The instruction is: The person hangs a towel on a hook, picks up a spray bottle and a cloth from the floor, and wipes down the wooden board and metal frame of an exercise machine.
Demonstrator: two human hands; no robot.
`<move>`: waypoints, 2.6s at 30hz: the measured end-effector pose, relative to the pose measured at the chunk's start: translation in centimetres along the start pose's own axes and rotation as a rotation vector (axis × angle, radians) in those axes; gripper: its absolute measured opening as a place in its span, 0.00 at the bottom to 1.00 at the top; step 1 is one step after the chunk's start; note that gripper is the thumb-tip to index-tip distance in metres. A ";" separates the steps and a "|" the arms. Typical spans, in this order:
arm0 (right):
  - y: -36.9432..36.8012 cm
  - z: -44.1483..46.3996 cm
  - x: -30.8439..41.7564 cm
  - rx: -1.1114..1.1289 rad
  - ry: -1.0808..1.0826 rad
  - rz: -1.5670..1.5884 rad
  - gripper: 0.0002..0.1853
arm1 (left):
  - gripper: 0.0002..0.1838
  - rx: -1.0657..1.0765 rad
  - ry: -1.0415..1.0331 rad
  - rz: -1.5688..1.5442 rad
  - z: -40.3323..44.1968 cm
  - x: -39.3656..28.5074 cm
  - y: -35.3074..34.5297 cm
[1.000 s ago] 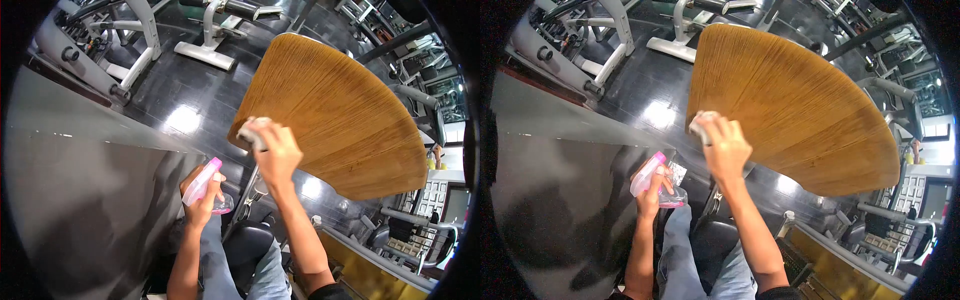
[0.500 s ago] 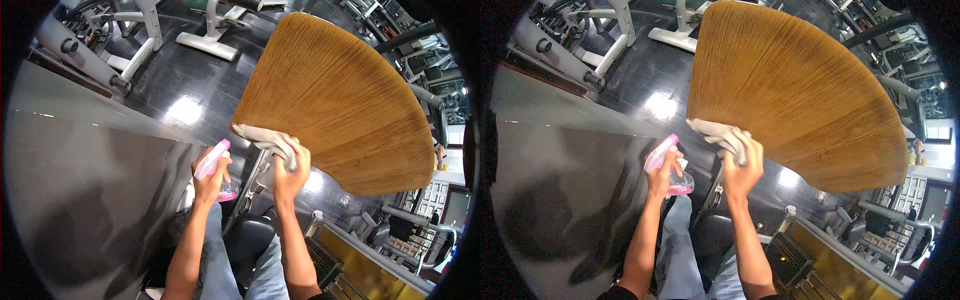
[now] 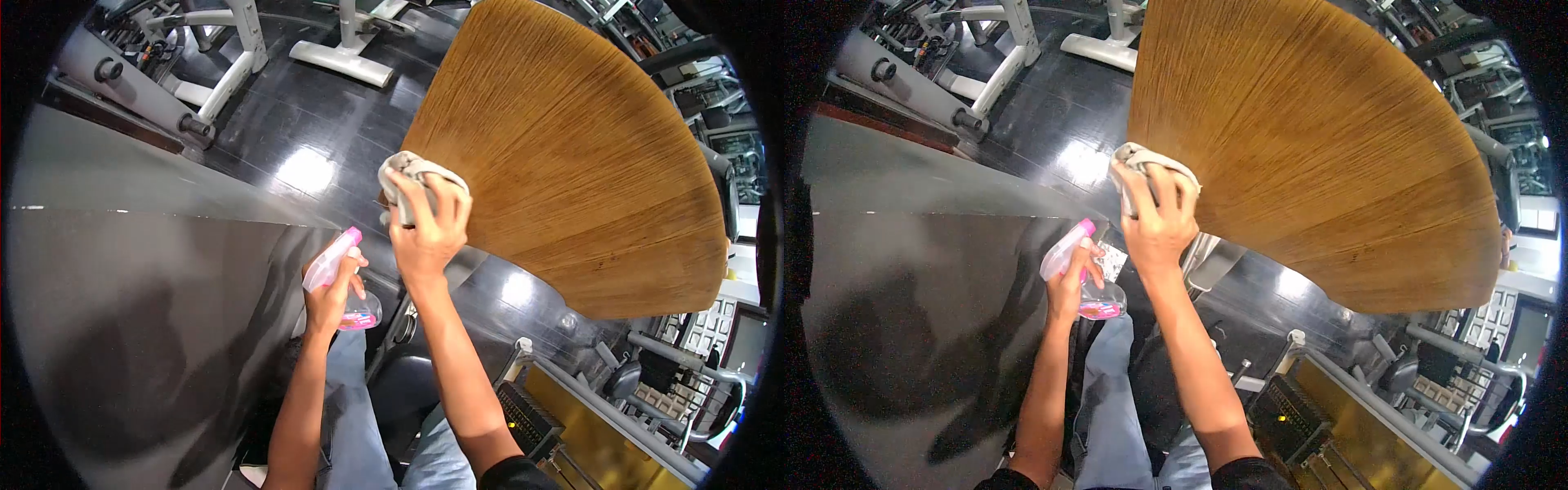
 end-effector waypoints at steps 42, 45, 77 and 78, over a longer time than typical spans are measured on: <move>-2.5 -6.7 -5.6 0.323 -0.133 0.034 0.25 | 0.11 0.105 -0.009 0.089 -2.7 -1.4 0.8; 2.7 -2.6 -6.3 -0.008 -0.218 0.090 0.25 | 0.11 0.089 0.012 0.103 -3.1 -0.9 1.1; 5.7 -3.9 -10.4 0.058 -0.279 -0.008 0.25 | 0.09 0.256 0.025 0.208 -4.1 -1.4 -5.0; 7.0 -2.8 -10.5 -0.016 -0.290 -0.022 0.24 | 0.09 0.257 0.028 0.206 -4.1 -1.3 -5.0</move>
Point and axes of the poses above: each hand's wrist, its own z-axis towards the middle knuckle, its own y-axis out of the back of the hand, x = y × z, the point moved 10 cm from there along z, towards the middle knuckle, and after that the axes turned 12 degrees about -z, right-handed, at the moved point
